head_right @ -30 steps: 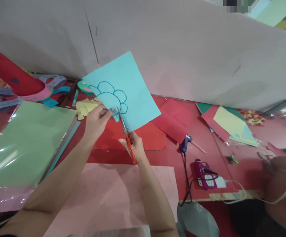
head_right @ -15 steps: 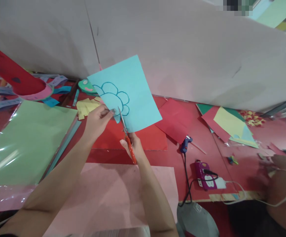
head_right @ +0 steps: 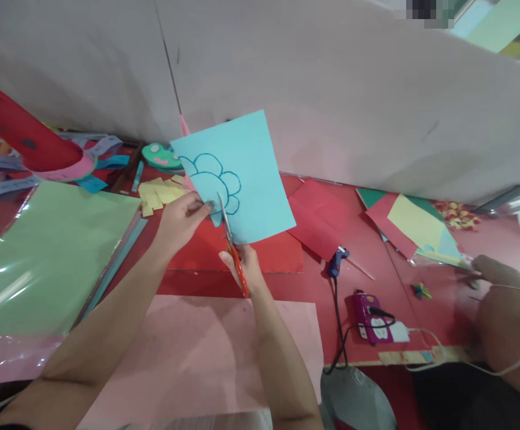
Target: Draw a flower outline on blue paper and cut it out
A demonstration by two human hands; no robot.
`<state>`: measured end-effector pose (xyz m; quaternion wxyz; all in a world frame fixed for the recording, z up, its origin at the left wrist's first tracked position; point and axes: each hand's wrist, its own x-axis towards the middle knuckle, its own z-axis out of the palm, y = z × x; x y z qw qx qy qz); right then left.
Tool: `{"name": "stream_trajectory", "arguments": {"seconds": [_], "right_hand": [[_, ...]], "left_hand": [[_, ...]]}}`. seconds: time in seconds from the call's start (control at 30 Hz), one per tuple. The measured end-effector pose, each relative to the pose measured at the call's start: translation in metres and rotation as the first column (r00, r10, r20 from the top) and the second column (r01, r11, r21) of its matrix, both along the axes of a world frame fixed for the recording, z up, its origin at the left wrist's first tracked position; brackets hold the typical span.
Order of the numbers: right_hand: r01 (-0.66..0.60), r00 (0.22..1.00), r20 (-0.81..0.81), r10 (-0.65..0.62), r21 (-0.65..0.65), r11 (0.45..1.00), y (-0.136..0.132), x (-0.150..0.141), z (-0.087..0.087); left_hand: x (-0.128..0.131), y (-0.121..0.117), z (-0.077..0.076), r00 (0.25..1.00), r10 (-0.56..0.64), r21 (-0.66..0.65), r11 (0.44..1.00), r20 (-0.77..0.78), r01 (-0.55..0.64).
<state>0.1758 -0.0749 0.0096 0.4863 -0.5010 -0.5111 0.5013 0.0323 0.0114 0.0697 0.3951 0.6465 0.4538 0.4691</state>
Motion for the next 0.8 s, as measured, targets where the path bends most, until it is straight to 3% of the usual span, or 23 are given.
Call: {"name": "stream_trajectory", "arguments": {"seconds": [0.8], "right_hand": [[0.023,1.0,0.004,-0.023,-0.043,0.999,-0.0007,0.0003,0.0047]], "left_hand": [[-0.0027,0.0033,-0.0016,1.0,-0.026,-0.022,0.999,0.0,0.026]]}}
